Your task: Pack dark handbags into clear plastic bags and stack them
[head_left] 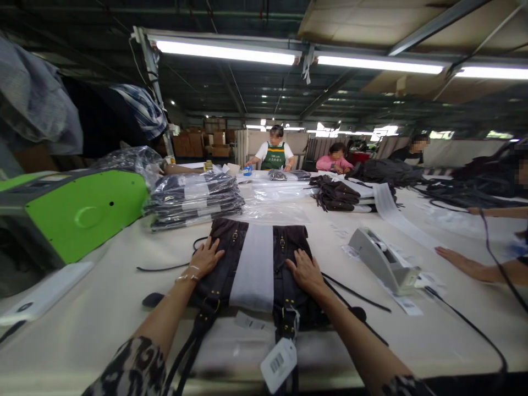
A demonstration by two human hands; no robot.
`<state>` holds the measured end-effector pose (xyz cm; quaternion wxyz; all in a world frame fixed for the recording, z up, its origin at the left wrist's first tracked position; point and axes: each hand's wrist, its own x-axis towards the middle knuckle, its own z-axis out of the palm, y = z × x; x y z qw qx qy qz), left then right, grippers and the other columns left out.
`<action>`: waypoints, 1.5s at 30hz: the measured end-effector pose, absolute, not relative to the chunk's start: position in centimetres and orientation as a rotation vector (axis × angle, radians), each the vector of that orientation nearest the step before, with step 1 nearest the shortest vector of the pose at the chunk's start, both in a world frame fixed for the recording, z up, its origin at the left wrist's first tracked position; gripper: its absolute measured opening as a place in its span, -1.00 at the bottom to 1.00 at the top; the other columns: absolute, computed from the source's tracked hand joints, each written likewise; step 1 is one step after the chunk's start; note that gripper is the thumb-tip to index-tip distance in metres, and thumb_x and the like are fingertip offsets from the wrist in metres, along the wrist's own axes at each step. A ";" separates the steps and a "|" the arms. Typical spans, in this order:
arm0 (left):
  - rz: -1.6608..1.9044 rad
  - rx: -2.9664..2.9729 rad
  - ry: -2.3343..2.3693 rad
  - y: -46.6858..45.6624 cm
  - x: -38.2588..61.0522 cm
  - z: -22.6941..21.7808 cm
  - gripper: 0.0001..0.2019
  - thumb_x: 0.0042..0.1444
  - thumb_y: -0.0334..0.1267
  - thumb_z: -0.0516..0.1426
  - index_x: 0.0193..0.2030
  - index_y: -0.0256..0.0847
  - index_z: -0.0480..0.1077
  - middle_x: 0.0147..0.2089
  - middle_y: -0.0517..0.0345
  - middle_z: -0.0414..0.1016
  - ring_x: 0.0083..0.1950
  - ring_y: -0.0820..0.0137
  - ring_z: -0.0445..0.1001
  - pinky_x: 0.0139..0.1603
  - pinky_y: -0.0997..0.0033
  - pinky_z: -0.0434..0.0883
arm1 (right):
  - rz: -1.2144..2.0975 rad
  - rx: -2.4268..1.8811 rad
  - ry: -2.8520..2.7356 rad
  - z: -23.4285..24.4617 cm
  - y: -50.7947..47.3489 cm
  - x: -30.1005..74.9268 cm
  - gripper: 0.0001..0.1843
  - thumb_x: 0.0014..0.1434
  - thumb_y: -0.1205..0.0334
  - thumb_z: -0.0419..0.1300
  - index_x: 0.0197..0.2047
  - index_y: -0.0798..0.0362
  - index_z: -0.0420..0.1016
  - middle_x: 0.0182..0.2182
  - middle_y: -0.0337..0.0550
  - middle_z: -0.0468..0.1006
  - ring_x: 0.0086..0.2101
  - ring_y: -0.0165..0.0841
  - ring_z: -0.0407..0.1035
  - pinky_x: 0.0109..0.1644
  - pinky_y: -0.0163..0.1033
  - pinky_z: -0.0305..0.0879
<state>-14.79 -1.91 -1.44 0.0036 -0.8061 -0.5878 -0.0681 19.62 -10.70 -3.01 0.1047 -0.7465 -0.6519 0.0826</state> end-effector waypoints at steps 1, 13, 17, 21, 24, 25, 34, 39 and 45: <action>-0.187 -2.538 -1.823 -2.5 -14.6 -1.5 -0.64 0.32 -0.17 -0.05 0.13 -0.03 0.45 0.44 -0.02 0.15 0.49 0.02 -0.05 0.39 -0.09 0.05 | 0.218 -2.203 -1.962 -3.2 -10.5 20.4 -0.27 0.38 -0.09 -0.15 0.42 0.25 0.06 0.42 0.08 -0.03 0.40 -0.16 -0.19 0.44 0.04 -0.32; -0.291 -2.420 -1.648 -4.9 -12.3 6.3 -0.54 0.34 0.04 -0.09 0.24 -0.08 0.34 0.39 -0.03 0.25 0.46 0.09 0.06 0.41 -0.14 -0.03 | 0.409 -2.040 -2.034 8.1 -4.8 20.9 -0.41 0.37 -0.04 -0.03 0.27 0.21 0.33 0.28 0.25 0.27 0.33 -0.03 0.06 0.38 0.06 -0.12; -0.519 -2.407 -1.492 0.4 -6.7 8.9 -0.49 0.36 0.04 -0.13 0.33 -0.11 0.24 0.44 -0.05 0.14 0.49 0.13 -0.01 0.44 -0.08 -0.05 | 0.056 -1.621 -1.908 12.0 -0.7 12.9 -0.33 0.40 -0.04 -0.11 0.41 0.21 0.06 0.40 0.15 0.03 0.40 -0.12 -0.19 0.43 0.09 -0.30; -0.445 -2.322 -1.670 5.6 -7.5 3.8 -0.53 0.35 -0.04 -0.09 0.30 -0.14 0.28 0.42 -0.11 0.18 0.48 0.09 0.00 0.44 -0.11 -0.08 | -0.130 -1.579 -1.887 8.5 1.6 13.7 -0.35 0.40 -0.03 -0.12 0.44 0.12 0.01 0.43 0.00 -0.06 0.42 -0.23 -0.33 0.45 0.07 -0.45; -0.256 -2.389 -1.850 8.4 -10.9 -1.3 -0.60 0.34 -0.17 -0.07 0.26 -0.09 0.32 0.37 -0.08 0.27 0.45 0.09 0.08 0.39 -0.12 0.04 | 0.080 -2.043 -1.771 2.1 3.0 20.2 -0.38 0.39 0.02 -0.12 0.40 0.16 0.12 0.39 0.12 0.08 0.40 -0.10 -0.20 0.42 0.19 -0.35; -0.234 -2.436 -1.846 9.1 -11.9 -2.3 -0.61 0.34 -0.21 -0.08 0.25 -0.05 0.33 0.37 -0.04 0.28 0.44 0.12 0.11 0.38 -0.08 0.08 | 0.163 -2.238 -1.710 0.2 3.6 22.3 -0.37 0.39 0.03 -0.15 0.40 0.20 0.13 0.39 0.15 0.07 0.39 -0.08 -0.16 0.41 0.21 -0.28; -0.302 -2.352 -2.049 10.4 -12.6 -1.7 -0.62 0.37 -0.22 -0.19 -0.05 -0.15 0.44 -0.08 -0.03 0.54 0.00 0.24 0.47 0.06 0.26 0.35 | 0.156 -2.363 -1.988 -3.7 5.3 27.1 -0.46 0.43 0.09 -0.28 0.38 -0.14 0.18 0.41 -0.12 0.04 0.40 -0.12 -0.18 0.37 0.27 -0.24; -0.211 -2.375 -2.060 10.6 -12.2 -1.8 -0.59 0.38 -0.17 -0.23 -0.08 -0.21 0.40 -0.01 -0.10 0.49 0.04 0.17 0.43 0.04 0.19 0.34 | 0.000 -2.391 -1.977 2.0 6.2 27.4 -0.33 0.38 -0.02 -0.10 0.40 0.22 0.10 0.41 0.19 -0.03 0.39 0.03 -0.22 0.39 0.24 -0.40; -0.219 -2.475 -2.124 11.7 -12.4 -1.2 -0.61 0.36 -0.13 -0.21 -0.17 -0.18 0.40 -0.06 -0.07 0.53 -0.01 0.18 0.45 0.02 0.18 0.33 | -0.149 -2.056 -1.761 5.3 7.5 24.1 -0.28 0.41 -0.11 -0.32 0.46 0.14 -0.09 0.44 0.07 -0.09 0.41 -0.13 -0.30 0.40 0.17 -0.40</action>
